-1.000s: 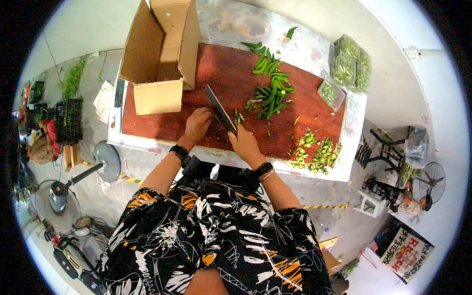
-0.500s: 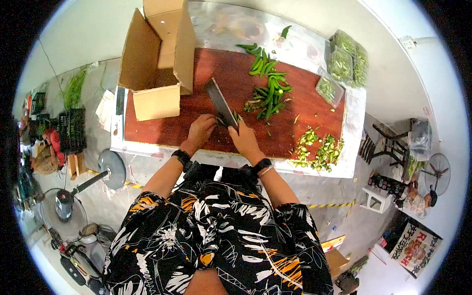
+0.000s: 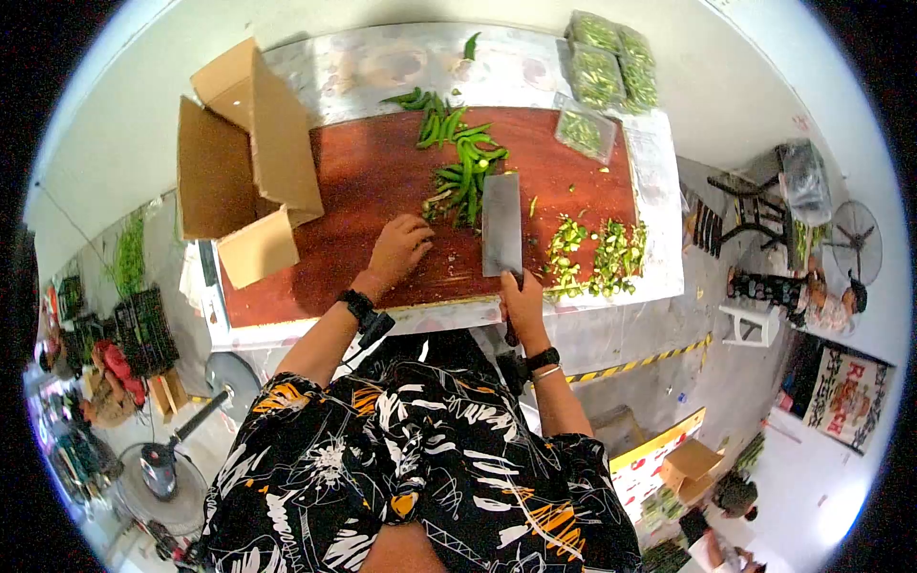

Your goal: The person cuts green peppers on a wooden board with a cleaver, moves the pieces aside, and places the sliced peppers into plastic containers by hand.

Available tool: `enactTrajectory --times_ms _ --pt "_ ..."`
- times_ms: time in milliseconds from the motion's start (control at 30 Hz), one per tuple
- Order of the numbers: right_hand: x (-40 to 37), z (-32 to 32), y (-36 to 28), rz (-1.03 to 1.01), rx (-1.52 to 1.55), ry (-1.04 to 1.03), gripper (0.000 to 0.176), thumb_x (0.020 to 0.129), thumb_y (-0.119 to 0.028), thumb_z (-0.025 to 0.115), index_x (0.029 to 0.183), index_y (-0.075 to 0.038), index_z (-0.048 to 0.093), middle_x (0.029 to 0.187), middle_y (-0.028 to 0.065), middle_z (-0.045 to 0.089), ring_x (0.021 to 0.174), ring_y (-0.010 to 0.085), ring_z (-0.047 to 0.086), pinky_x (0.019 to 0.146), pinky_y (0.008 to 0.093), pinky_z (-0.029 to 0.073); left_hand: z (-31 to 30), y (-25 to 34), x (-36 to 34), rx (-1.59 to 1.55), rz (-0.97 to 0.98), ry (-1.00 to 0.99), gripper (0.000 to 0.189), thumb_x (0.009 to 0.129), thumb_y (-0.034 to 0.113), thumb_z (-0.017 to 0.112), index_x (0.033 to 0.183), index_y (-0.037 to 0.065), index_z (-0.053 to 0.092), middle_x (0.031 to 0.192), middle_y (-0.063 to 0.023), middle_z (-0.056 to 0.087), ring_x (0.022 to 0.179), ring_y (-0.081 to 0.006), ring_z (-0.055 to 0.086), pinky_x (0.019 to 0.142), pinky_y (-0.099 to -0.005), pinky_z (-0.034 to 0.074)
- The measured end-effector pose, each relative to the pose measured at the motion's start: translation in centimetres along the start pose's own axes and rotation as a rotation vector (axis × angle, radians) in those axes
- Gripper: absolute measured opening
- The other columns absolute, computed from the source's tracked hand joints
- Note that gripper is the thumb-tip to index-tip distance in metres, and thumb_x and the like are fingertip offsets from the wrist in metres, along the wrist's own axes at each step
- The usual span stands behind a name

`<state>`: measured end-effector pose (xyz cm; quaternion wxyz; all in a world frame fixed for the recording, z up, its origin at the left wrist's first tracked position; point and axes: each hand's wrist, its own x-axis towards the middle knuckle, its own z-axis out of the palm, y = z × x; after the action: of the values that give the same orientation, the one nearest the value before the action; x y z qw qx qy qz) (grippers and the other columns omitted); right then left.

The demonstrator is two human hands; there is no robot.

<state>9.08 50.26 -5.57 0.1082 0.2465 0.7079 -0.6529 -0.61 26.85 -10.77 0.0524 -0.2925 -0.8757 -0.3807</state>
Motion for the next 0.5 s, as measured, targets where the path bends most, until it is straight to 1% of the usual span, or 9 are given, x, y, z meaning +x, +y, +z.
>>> enactTrajectory --times_ms 67,100,200,267,300,367,400,467,500 --pt "-0.4 -0.9 0.7 0.024 0.028 0.052 0.025 0.089 -0.024 0.053 0.075 -0.005 0.044 0.052 -0.0004 0.042 0.037 0.0084 0.040 0.033 0.0242 0.033 0.9 -0.1 -0.4 0.080 -0.020 -0.103 0.015 0.074 0.011 0.062 0.088 0.006 0.062 0.095 -0.0094 0.058 0.097 -0.0283 0.052 0.084 -0.0394 0.042" --pt "-0.7 -1.3 0.9 0.027 0.039 0.064 0.025 0.089 -0.024 0.053 0.075 -0.005 0.044 0.052 -0.0004 0.042 0.037 0.0084 0.040 0.033 0.0242 0.033 0.8 0.0 -0.5 0.079 -0.009 -0.116 0.015 0.074 0.011 0.062 0.088 0.006 0.062 0.095 -0.0094 0.058 0.097 -0.0283 0.052 0.084 -0.0394 0.042" --pt "-0.9 -2.1 1.2 0.081 0.075 0.099 0.024 0.089 -0.024 0.053 0.076 -0.006 0.044 0.051 -0.0006 0.042 0.037 0.0084 0.040 0.033 0.0239 0.033 0.5 0.3 -0.6 0.215 -0.059 -0.209 0.014 0.075 0.014 0.063 0.088 0.007 0.062 0.094 -0.0084 0.058 0.097 -0.0274 0.052 0.083 -0.0387 0.041" --pt "-0.9 -2.4 1.2 0.075 0.086 0.111 0.024 0.089 -0.024 0.053 0.076 -0.006 0.044 0.051 -0.0007 0.042 0.037 0.0084 0.040 0.033 0.0239 0.033 0.2 0.4 0.0 0.119 -0.030 -0.076 0.014 0.076 0.014 0.064 0.088 0.006 0.063 0.096 -0.0096 0.059 0.096 -0.0294 0.053 0.082 -0.0395 0.042" --pt "-0.8 -2.5 1.1 0.067 0.085 0.116 0.024 0.089 -0.024 0.053 0.076 -0.006 0.044 0.052 -0.0008 0.042 0.037 0.0084 0.040 0.033 0.0238 0.033 0.1 0.5 0.7 0.123 -0.022 -0.084 0.014 0.076 0.014 0.064 0.088 0.006 0.063 0.096 -0.0096 0.059 0.096 -0.0294 0.053 0.082 -0.0395 0.042" --pt "-0.6 -2.7 1.0 0.057 0.095 0.119 0.024 0.089 -0.024 0.053 0.077 -0.006 0.045 0.052 -0.0008 0.041 0.037 0.0082 0.040 0.034 0.0237 0.033 0.0 0.3 3.0 0.089 -0.075 0.015 0.016 0.078 0.013 0.062 0.093 0.006 0.063 0.099 -0.0098 0.058 0.097 -0.0307 0.052 0.083 -0.0404 0.043" --pt "-0.4 -2.7 0.9 0.048 0.094 0.115 0.023 0.088 -0.024 0.053 0.077 -0.006 0.045 0.052 -0.0008 0.041 0.037 0.0081 0.040 0.034 0.0236 0.033 0.0 -0.1 4.1 0.093 -0.069 0.013 0.016 0.078 0.013 0.062 0.093 0.006 0.063 0.099 -0.0098 0.058 0.097 -0.0307 0.052 0.083 -0.0404 0.043" --pt "-0.3 -3.0 0.9 0.052 0.099 0.110 0.023 0.088 -0.024 0.054 0.077 -0.006 0.045 0.052 -0.0009 0.041 0.038 0.0079 0.040 0.034 0.0235 0.032 0.0 -1.2 6.5 0.132 -0.188 0.143 0.020 0.080 0.012 0.061 0.099 0.006 0.061 0.103 -0.0112 0.057 0.098 -0.0324 0.051 0.083 -0.0412 0.044" --pt "-0.3 -3.1 0.9 0.059 0.098 0.103 0.022 0.088 -0.023 0.054 0.077 -0.005 0.046 0.052 -0.0011 0.041 0.038 0.0078 0.039 0.034 0.0234 0.032 -0.1 -1.8 7.6 0.134 -0.186 0.144 0.020 0.080 0.012 0.061 0.099 0.006 0.061 0.103 -0.0112 0.057 0.098 -0.0324 0.051 0.083 -0.0412 0.044"
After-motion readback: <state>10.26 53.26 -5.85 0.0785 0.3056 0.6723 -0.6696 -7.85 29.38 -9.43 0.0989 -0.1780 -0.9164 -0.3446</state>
